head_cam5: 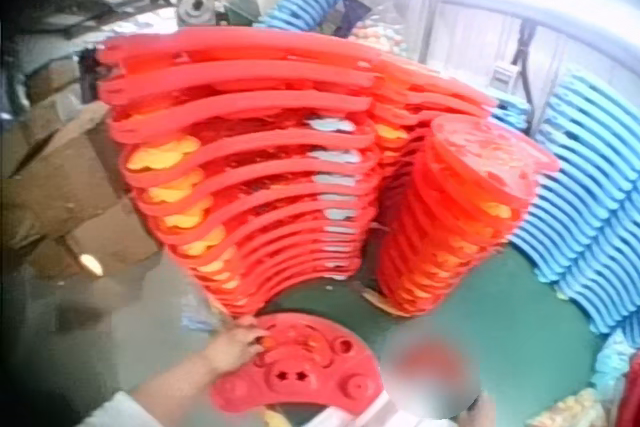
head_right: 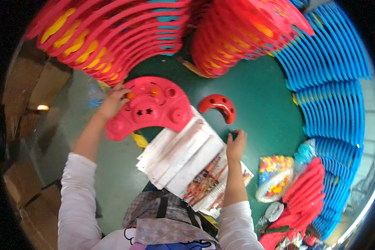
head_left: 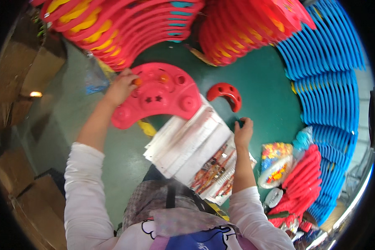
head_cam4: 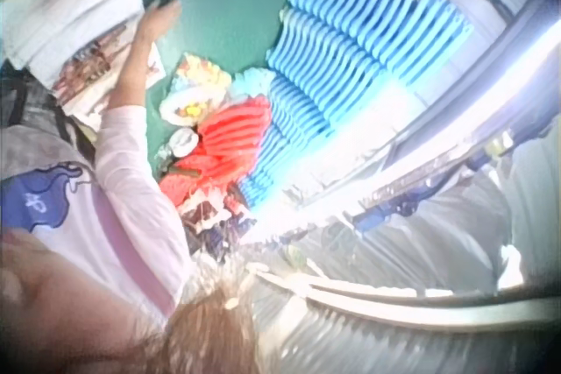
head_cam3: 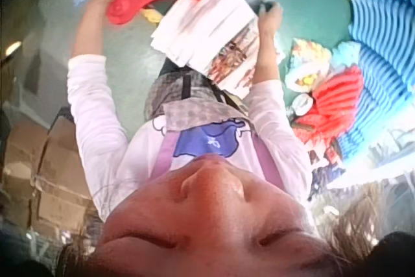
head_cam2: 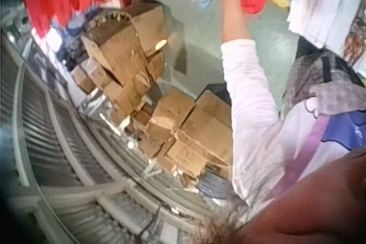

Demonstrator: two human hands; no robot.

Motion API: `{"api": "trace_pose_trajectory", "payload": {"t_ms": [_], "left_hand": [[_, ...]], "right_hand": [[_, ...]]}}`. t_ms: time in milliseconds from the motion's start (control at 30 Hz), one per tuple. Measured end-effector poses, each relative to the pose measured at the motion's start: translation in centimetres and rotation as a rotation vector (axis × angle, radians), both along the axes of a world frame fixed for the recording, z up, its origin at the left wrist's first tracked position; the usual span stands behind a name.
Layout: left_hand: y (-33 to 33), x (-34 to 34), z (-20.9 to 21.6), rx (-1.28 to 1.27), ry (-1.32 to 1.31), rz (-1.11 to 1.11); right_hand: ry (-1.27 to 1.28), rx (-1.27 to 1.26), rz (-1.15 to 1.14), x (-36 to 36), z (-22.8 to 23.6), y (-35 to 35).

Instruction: The person assembles a red plastic toy by placing small colorful plastic pieces into designated slots on the toy's surface. They then use a green electric screwdriver to secure the pieces with screws. The person repeats this process for multiple toys, handling plastic components, screws, and the screwdriver throughout.

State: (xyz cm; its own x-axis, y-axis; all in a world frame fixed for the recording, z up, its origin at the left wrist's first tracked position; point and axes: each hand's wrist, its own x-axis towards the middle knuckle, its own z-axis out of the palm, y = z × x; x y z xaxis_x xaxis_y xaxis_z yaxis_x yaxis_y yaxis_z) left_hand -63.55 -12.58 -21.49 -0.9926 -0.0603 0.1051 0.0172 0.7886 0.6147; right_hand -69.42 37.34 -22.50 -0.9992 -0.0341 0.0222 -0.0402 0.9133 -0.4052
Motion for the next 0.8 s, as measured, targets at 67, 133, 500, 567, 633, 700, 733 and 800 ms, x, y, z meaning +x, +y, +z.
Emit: {"api": "trace_pose_trajectory", "payload": {"t_ms": [67, 133, 500, 567, 633, 700, 733, 800], "left_hand": [[0.2, 0.7, 0.0, 0.031, 0.012, 0.046], [0.5, 0.9, 0.4, 0.091, -0.019, 0.086], [2.0, 1.2, 0.5, 0.11, 0.017, 0.156], [2.1, 1.2, 0.1, 0.101, 0.026, 0.168], [2.1, 1.2, -0.4, 0.094, 0.032, 0.179], [2.0, 1.1, -0.2, 0.111, 0.018, 0.145], [2.1, 1.0, 0.0, 0.12, 0.011, 0.126], [1.9, 1.3, 0.2, 0.187, -0.009, 0.154]], "right_hand": [[0.101, -0.326, 0.181, -0.5, 3.2, -5.5], [-0.14, -0.598, 0.222, -0.1, 7.5, -15.1], [0.106, 0.013, 1.02, -6.5, 3.0, -32.6], [0.04, 0.021, 1.03, -7.2, 3.7, -32.5], [0.077, 0.187, 1.015, -6.8, 4.3, -32.7], [0.145, 0.196, 0.972, -6.7, 5.1, -32.4], [0.194, 0.127, 0.937, -6.5, 5.4, -31.7], [0.318, -0.033, 0.8, -6.4, 5.8, -29.7]]}}
